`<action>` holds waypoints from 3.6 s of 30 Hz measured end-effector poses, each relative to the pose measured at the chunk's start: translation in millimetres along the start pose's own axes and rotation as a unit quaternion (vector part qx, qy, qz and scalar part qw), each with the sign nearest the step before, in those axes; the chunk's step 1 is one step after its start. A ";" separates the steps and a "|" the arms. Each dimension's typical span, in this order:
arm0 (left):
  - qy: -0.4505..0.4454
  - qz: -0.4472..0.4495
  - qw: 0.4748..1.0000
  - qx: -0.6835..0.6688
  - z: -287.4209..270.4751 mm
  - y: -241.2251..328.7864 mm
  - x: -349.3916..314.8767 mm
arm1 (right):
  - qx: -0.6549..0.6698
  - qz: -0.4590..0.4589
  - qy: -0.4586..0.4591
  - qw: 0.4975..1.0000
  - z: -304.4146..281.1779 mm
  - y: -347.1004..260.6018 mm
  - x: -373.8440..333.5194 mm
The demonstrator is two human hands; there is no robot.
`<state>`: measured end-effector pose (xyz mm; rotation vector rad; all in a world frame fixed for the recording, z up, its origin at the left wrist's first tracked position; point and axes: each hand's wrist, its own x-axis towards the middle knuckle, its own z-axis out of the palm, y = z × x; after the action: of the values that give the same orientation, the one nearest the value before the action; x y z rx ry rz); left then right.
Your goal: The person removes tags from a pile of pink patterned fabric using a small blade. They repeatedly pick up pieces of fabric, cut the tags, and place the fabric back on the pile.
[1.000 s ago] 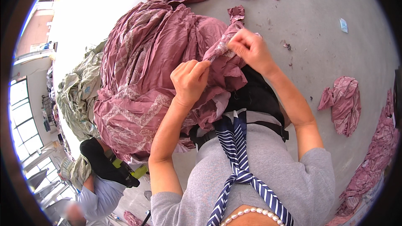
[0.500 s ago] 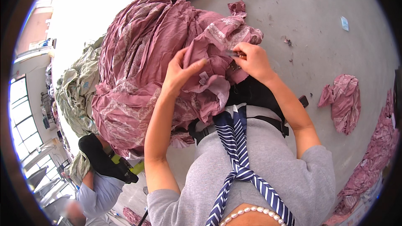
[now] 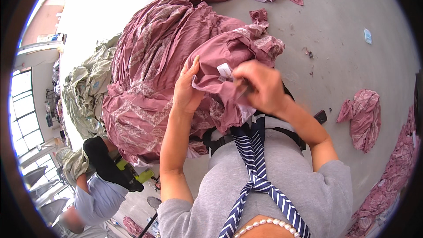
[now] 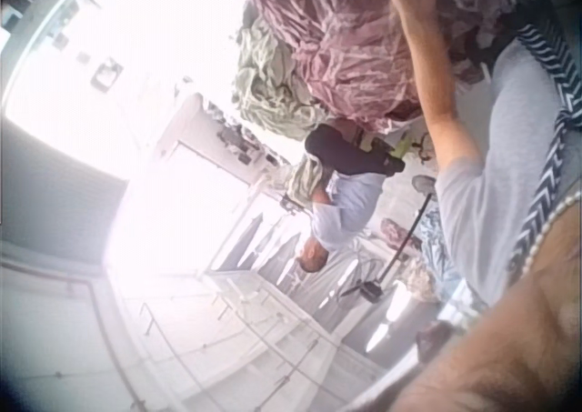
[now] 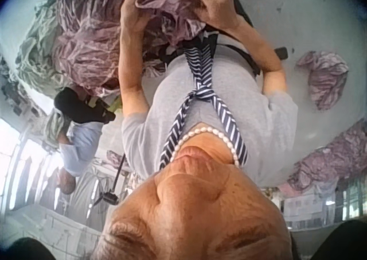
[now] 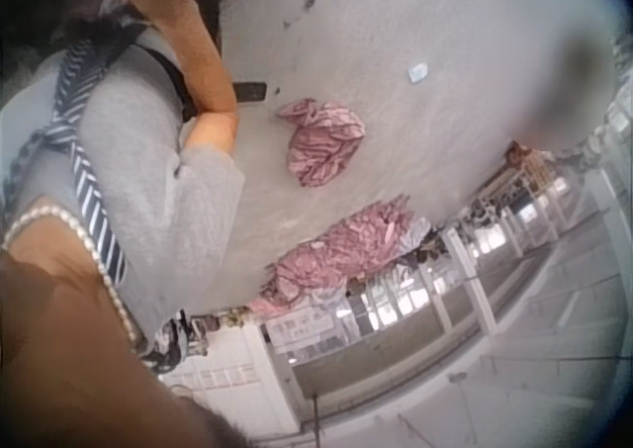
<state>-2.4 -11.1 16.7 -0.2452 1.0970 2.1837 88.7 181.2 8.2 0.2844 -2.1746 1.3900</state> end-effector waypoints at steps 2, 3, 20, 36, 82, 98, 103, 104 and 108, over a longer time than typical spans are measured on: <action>0.047 -0.028 0.998 -0.034 -2.6 -2.0 -2.1 | -0.016 -0.086 -0.040 0.995 14.7 -14.2 -18.5; 0.025 0.006 1.000 0.001 2.5 -5.2 -6.3 | -0.037 -0.112 -0.082 0.990 22.7 -19.2 -28.7; 0.127 -0.002 0.991 0.048 11.4 -8.1 -13.8 | 0.009 0.190 -0.019 0.982 -10.2 7.0 -13.3; 0.106 -0.015 0.991 0.078 17.1 -6.2 -14.1 | 0.151 0.306 -0.078 0.937 -12.1 13.2 8.9; 0.113 0.055 0.992 -0.025 12.0 -31.4 -31.5 | -0.121 0.003 -0.041 0.992 -12.3 7.5 14.4; 0.099 0.054 0.990 -0.082 -4.7 -24.2 -27.3 | -0.074 -0.069 -0.038 0.994 -14.6 20.3 4.1; 0.112 0.039 0.990 -0.074 1.6 -22.8 -28.1 | -0.081 -0.079 -0.038 0.993 -11.7 18.4 6.4; 0.108 0.040 0.991 -0.075 0.1 -23.5 -27.9 | -0.084 -0.079 -0.037 0.993 -11.4 17.9 6.2; 0.093 0.043 0.992 -0.074 -0.2 -24.4 -28.4 | -0.126 -0.081 -0.044 0.988 -11.1 15.9 4.6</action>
<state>34.7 -14.7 13.5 -0.4829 1.0627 2.3600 81.4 198.6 2.0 0.4232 -2.3126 1.0200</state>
